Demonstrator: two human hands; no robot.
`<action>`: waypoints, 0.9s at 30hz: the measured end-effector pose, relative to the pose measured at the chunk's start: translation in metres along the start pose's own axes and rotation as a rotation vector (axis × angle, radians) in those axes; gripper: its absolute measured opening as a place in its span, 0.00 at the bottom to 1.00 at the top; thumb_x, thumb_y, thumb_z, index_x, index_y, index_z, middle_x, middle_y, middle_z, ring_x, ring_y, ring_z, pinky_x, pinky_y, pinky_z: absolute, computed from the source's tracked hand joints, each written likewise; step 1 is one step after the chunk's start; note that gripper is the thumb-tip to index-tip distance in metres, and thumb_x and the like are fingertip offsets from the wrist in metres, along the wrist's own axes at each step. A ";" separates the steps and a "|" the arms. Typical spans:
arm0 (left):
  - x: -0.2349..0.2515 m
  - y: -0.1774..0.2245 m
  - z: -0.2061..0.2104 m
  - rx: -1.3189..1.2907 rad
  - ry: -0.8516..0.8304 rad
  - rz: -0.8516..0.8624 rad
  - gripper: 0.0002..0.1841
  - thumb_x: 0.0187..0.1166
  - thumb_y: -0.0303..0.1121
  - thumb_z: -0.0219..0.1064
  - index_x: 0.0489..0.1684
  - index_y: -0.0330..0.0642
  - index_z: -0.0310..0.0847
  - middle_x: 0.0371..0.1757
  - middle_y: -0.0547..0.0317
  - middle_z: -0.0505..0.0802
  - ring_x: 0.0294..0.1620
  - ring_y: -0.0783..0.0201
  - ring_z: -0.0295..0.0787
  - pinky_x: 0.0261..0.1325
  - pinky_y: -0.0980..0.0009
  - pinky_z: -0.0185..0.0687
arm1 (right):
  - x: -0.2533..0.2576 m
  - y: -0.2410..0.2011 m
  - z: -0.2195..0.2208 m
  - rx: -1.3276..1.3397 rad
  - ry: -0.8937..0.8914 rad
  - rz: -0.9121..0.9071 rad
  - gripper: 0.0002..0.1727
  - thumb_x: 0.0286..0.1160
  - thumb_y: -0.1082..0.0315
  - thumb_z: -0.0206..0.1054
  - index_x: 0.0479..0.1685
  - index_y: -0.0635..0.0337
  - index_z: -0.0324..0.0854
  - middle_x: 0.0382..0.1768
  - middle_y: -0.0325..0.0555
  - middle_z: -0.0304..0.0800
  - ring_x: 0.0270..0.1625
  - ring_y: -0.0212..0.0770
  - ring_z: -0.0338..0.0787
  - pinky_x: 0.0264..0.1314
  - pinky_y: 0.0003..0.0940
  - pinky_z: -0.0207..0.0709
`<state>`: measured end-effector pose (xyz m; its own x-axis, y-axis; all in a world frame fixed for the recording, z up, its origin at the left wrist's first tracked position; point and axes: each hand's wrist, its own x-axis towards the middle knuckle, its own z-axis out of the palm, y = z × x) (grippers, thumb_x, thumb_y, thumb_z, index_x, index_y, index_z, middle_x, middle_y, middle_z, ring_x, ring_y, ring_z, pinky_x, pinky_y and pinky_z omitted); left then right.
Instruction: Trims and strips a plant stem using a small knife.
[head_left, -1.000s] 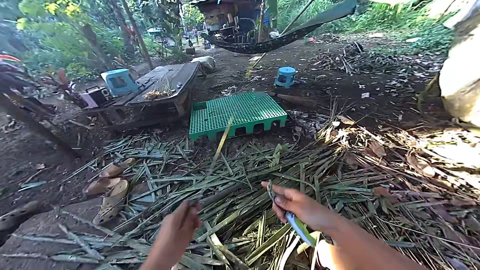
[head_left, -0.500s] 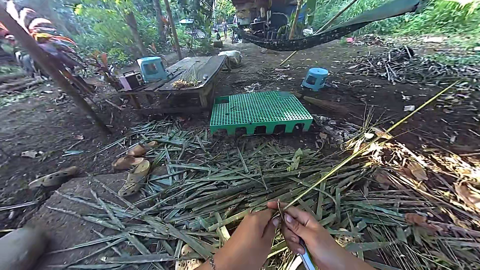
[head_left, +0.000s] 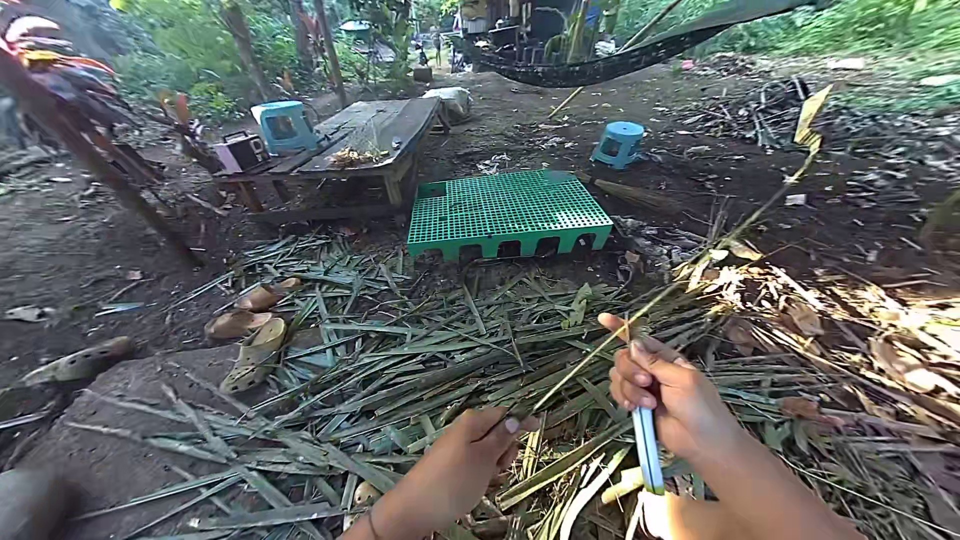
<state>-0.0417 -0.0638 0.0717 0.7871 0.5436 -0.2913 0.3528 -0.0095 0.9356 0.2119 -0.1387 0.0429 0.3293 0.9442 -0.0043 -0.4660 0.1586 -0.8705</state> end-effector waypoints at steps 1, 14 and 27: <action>0.001 0.000 0.001 -0.015 -0.001 -0.004 0.18 0.94 0.34 0.46 0.62 0.42 0.85 0.23 0.77 0.77 0.19 0.82 0.65 0.24 0.84 0.62 | -0.005 0.000 0.000 -0.019 -0.098 0.036 0.25 0.89 0.69 0.37 0.74 0.53 0.75 0.11 0.20 0.68 0.12 0.18 0.69 0.17 0.15 0.69; 0.003 0.005 0.012 -0.059 -0.036 0.137 0.14 0.93 0.32 0.47 0.47 0.45 0.83 0.19 0.79 0.76 0.15 0.86 0.63 0.19 0.88 0.59 | -0.034 0.021 0.026 -0.033 -0.478 0.175 0.23 0.88 0.67 0.51 0.78 0.57 0.76 0.21 0.19 0.77 0.16 0.15 0.69 0.19 0.12 0.64; -0.001 0.001 0.019 0.224 0.292 0.201 0.09 0.84 0.33 0.63 0.48 0.40 0.89 0.34 0.68 0.91 0.32 0.84 0.85 0.39 0.85 0.80 | -0.031 0.011 0.009 -0.065 -0.457 0.137 0.24 0.88 0.63 0.52 0.82 0.53 0.71 0.17 0.16 0.71 0.16 0.16 0.69 0.20 0.13 0.66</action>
<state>-0.0326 -0.0803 0.0695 0.6863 0.7272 -0.0087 0.3335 -0.3040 0.8924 0.1897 -0.1638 0.0379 -0.1335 0.9876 0.0829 -0.4231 0.0188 -0.9059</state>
